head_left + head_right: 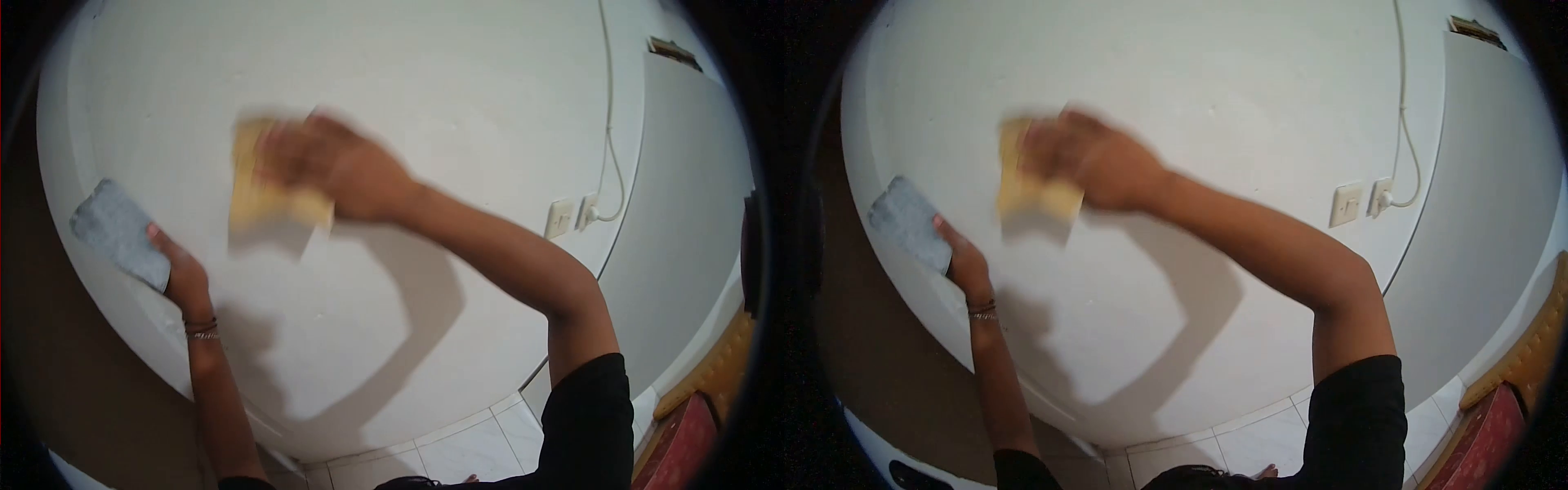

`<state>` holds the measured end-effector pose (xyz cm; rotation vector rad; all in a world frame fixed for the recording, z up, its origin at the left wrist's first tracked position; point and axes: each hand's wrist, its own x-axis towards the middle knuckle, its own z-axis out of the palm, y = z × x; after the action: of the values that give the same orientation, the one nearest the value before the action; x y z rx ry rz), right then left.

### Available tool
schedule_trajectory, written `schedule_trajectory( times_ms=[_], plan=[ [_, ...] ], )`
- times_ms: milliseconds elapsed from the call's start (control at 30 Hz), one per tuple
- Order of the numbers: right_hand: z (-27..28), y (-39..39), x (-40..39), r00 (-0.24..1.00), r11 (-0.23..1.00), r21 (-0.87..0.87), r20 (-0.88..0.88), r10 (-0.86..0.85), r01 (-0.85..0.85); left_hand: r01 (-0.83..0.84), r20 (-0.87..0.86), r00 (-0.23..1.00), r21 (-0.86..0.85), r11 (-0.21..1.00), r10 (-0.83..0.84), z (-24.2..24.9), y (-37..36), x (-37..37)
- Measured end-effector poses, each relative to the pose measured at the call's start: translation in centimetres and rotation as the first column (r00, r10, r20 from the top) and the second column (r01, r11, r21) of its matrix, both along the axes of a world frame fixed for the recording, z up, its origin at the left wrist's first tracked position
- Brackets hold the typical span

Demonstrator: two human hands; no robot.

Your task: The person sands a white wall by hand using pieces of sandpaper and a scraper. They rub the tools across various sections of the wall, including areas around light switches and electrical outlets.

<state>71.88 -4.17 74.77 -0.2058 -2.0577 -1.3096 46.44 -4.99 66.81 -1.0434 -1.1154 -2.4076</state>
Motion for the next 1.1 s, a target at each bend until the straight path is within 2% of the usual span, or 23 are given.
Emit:
schedule_trajectory(
  times_ms=[67,100,133,167,200,267,333,367,400,467,500,567,600,633,667,733,800,867,933,967,1000,1067,1100],
  plan=[
    [4.9,1.3,5.4,0.903,0.975,0.125,-0.412,-0.119,0.185,-0.088,-0.077,0.993,0.082,0.993,0.094,0.1,0.3,0.0],
    [7.2,1.7,8.5,0.756,0.999,0.036,-0.653,0.038,-0.018,-0.169,-0.108,0.978,0.081,0.982,0.177,-0.1,0.8,-0.5],
    [9.6,3.9,13.9,0.594,0.994,-0.106,-0.8,-0.085,-0.001,-0.167,-0.114,0.979,0.042,0.985,0.171,-0.1,0.6,-0.4],
    [10.4,4.4,18.4,0.317,0.953,-0.256,-0.928,-0.195,-0.164,-0.106,-0.098,0.989,0.07,0.992,0.113,0.0,0.5,0.0],
    [10.6,6.5,23.9,0.231,0.984,-0.125,-0.968,-0.093,-0.129,-0.051,-0.08,0.995,0.102,0.993,0.059,0.1,0.4,0.2],
    [8.8,2.6,27.2,0.165,0.95,-0.168,-0.978,-0.127,-0.265,-0.104,-0.098,0.989,0.097,0.99,0.114,0.2,0.2,0.0],
    [7.5,4.9,33.5,0.066,0.998,-0.046,-0.997,-0.043,-0.048,-0.157,-0.118,0.979,0.093,0.983,0.168,0.3,0.2,0.0],
    [6.7,5.3,36.1,-0.006,0.991,-0.042,-0.999,-0.043,-0.125,-0.096,-0.048,0.994,0.048,0.994,0.098,0.5,0.0,0.3],
    [6.0,4.9,36.8,-0.01,0.992,-0.043,-0.999,-0.045,-0.122,-0.033,0.023,0.999,0.003,0.999,0.033,0.4,-0.1,0.5],
    [4.4,4.6,38.3,-0.067,0.985,-0.139,-0.987,-0.147,-0.104,-0.099,-0.053,0.994,0.024,0.995,0.1,0.4,0.3,0.0],
    [3.7,6.3,37.6,0.019,0.982,-0.148,-0.988,-0.151,0.116,-0.153,-0.081,0.985,0.015,0.988,0.154,-0.1,0.6,-0.7],
    [3.1,7.1,38.5,0.053,0.991,-0.049,-0.997,-0.056,0.125,-0.222,-0.129,0.966,0.033,0.975,0.224,1.4,0.0,0.6],
    [3.2,7.1,38.2,0.104,0.989,0.052,-0.994,0.037,0.137,-0.481,-0.2,0.855,0.035,0.876,0.478,2.3,-0.3,1.0],
    [3.1,7.0,38.4,0.134,0.999,0.042,-0.99,0.038,0.026,-0.702,-0.263,0.677,0.052,0.71,0.688,3.0,-0.4,1.8],
    [2.9,6.5,38.0,0.135,0.999,0.049,-0.99,0.047,0.015,-0.71,-0.257,0.669,0.056,0.702,0.697,3.9,-0.4,2.7],
    [3.4,5.7,36.1,0.285,0.993,0.121,-0.952,0.113,0.012,-0.698,-0.318,0.621,0.192,0.69,0.717,7.6,0.8,4.7],
    [3.3,4.6,35.8,0.277,0.998,0.06,-0.959,0.064,-0.022,-0.775,-0.325,0.543,0.162,0.611,0.775,9.9,2.1,9.1],
    [3.2,4.7,36.0,0.279,0.998,0.003,-0.96,0.019,-0.056,-0.756,-0.356,0.508,0.252,0.604,0.784,11.9,2.3,16.4],
    [3.1,5.0,36.4,0.284,1.0,0.0,-0.959,-0.006,0.022,-0.814,-0.534,0.349,0.235,0.531,0.77,13.3,1.4,24.4],
    [3.0,4.9,36.5,0.286,1.0,0.004,-0.958,0.0,0.015,-0.748,-0.604,0.34,0.291,0.597,0.721,13.5,1.4,28.2],
    [2.9,4.7,36.3,0.269,1.0,0.0,-0.963,-0.005,0.016,-0.83,-0.723,0.191,0.242,0.502,0.664,13.4,1.3,31.7],
    [2.6,5.4,36.4,0.252,1.0,-0.008,-0.968,-0.007,-0.001,-0.39,-0.862,0.107,0.421,0.819,0.495,12.8,2.8,36.8],
    [2.4,5.9,37.0,0.263,0.997,0.05,-0.964,0.031,0.064,-0.192,-0.882,0.118,0.431,0.882,0.456,12.0,3.4,38.6]
  ],
)
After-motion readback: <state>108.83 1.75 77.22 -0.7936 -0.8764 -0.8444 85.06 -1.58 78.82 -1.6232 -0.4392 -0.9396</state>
